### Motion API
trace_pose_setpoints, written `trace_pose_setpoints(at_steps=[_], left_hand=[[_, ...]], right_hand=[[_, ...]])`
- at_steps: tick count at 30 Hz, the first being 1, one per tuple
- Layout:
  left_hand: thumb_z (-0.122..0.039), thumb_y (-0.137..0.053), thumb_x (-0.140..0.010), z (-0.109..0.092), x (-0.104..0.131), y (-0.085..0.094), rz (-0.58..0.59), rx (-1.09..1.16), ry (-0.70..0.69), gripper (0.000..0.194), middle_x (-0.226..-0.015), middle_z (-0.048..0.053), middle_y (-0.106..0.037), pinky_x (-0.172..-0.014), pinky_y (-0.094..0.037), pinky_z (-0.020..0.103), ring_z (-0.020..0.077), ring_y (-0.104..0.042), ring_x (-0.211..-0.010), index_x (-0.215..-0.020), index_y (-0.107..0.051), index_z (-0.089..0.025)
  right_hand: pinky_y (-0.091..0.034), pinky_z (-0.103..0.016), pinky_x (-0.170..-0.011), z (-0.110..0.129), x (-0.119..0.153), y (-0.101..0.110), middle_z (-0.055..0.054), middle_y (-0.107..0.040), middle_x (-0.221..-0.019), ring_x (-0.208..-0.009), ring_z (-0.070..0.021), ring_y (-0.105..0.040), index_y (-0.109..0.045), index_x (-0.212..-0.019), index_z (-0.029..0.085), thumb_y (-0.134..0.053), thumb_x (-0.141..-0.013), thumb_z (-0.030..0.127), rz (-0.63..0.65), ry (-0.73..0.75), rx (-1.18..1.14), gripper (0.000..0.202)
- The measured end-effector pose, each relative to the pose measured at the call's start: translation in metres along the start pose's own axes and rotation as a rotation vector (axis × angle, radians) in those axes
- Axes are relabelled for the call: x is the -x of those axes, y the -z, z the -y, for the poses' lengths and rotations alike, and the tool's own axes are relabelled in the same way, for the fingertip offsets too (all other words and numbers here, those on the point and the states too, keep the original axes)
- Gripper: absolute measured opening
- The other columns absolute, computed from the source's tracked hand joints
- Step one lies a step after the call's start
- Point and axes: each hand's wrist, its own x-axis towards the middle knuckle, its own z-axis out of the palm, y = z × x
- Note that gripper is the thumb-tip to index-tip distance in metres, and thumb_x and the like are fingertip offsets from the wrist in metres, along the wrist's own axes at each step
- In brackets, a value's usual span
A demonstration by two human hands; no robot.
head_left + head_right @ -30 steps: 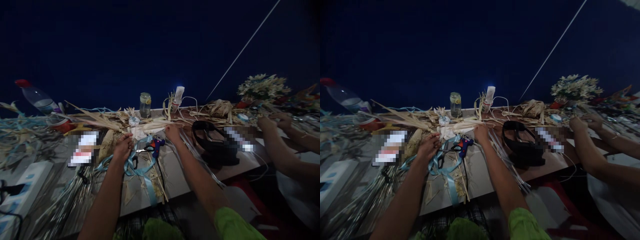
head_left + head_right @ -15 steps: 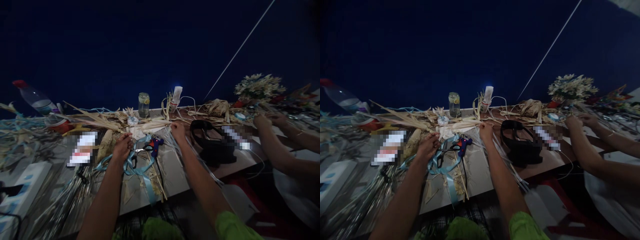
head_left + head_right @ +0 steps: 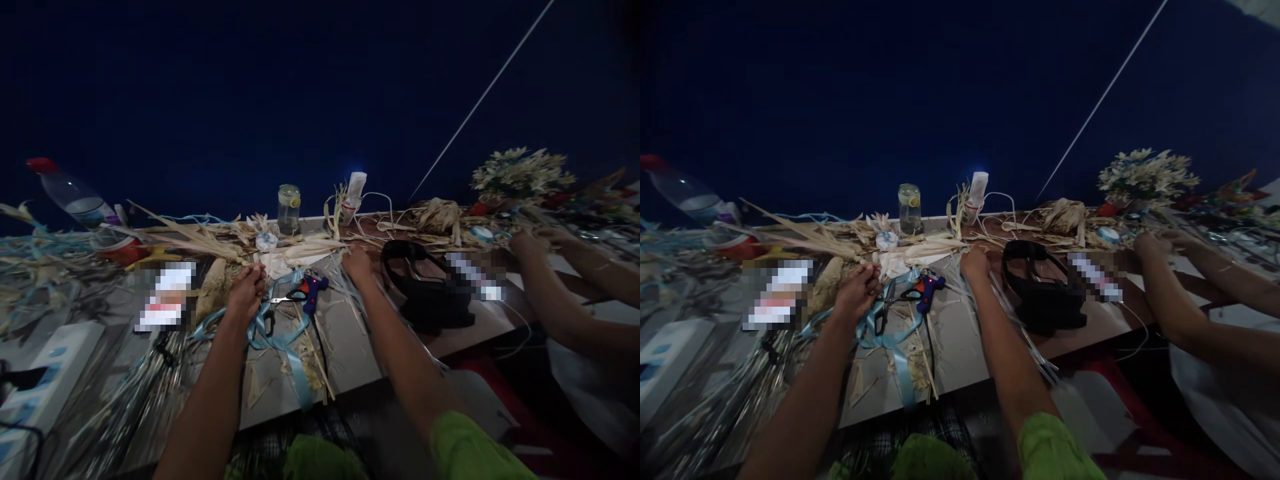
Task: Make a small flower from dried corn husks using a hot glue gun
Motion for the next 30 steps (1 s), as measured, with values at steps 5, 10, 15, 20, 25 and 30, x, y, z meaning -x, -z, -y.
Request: trace_pose_setpoints(at_steps=[5, 10, 15, 20, 25, 30], left_hand=[[-0.031, -0.060, -0.070, -0.001, 0.002, -0.003, -0.059, -0.022, 0.010, 0.021, -0.052, -0.003, -0.046, -0.033, -0.021, 0.015, -0.0005, -0.026, -0.033, -0.067, -0.053, -0.011], [-0.029, -0.062, -0.068, 0.000, 0.001, -0.003, -0.071, -0.022, 0.033, 0.020, -0.052, -0.004, -0.046, -0.033, -0.020, 0.015, -0.0007, -0.027, -0.033, -0.068, -0.053, -0.011], [-0.028, -0.069, -0.062, 0.001, 0.004, -0.004, 0.047, -0.037, 0.023, 0.023, -0.058, -0.003, -0.050, -0.034, -0.021, 0.015, -0.0015, -0.027, -0.033, -0.071, -0.054, -0.012], [-0.032, -0.068, -0.064, -0.005, 0.014, -0.012, 0.161, -0.064, 0.075, 0.029, -0.076, 0.004, -0.061, -0.034, -0.022, 0.016, -0.0017, -0.026, -0.035, -0.082, -0.059, -0.012], [-0.038, -0.065, -0.066, -0.010, 0.022, -0.013, 0.351, -0.048, 0.134, 0.039, -0.091, 0.011, -0.062, -0.036, -0.022, 0.018, -0.0014, -0.027, -0.037, -0.095, -0.060, -0.013], [-0.039, -0.067, -0.063, -0.010, 0.024, -0.012, 0.413, -0.112, 0.209, 0.040, -0.080, 0.008, -0.061, -0.038, -0.024, 0.020, 0.0025, -0.034, -0.038, -0.093, -0.062, -0.014]], right_hand=[[-0.042, -0.041, -0.076, 0.014, 0.000, -0.009, -0.025, -0.060, -0.095, -0.091, -0.0307, -0.059, -0.052, -0.106, 0.007, -0.049, -0.070, 0.018, 0.022, -0.034, 0.039, 0.038], [-0.041, -0.042, -0.080, 0.014, 0.008, 0.002, -0.022, -0.059, -0.101, -0.094, -0.0295, -0.057, -0.050, -0.108, 0.006, -0.043, -0.067, 0.010, -0.064, -0.024, -0.275, 0.041], [-0.045, -0.027, -0.065, 0.021, 0.040, 0.033, -0.003, -0.062, -0.075, -0.066, -0.0146, -0.057, -0.050, -0.108, 0.013, -0.046, -0.068, 0.019, 0.085, 0.134, -0.466, 0.041], [-0.040, -0.021, -0.061, 0.045, 0.083, 0.075, 0.002, -0.052, -0.072, -0.062, -0.0082, -0.048, -0.049, -0.107, 0.016, -0.054, -0.070, 0.022, 0.639, 0.563, -0.879, 0.038], [-0.039, -0.021, -0.064, 0.061, 0.096, 0.094, 0.001, -0.051, -0.074, -0.067, -0.0081, -0.047, -0.052, -0.103, 0.016, -0.054, -0.073, 0.021, 0.895, 0.687, -0.857, 0.031], [-0.037, -0.019, -0.060, 0.066, 0.090, 0.086, 0.003, -0.049, -0.072, -0.063, -0.0068, -0.044, -0.052, -0.102, 0.016, -0.053, -0.073, 0.020, 1.017, 0.721, -0.809, 0.030]])
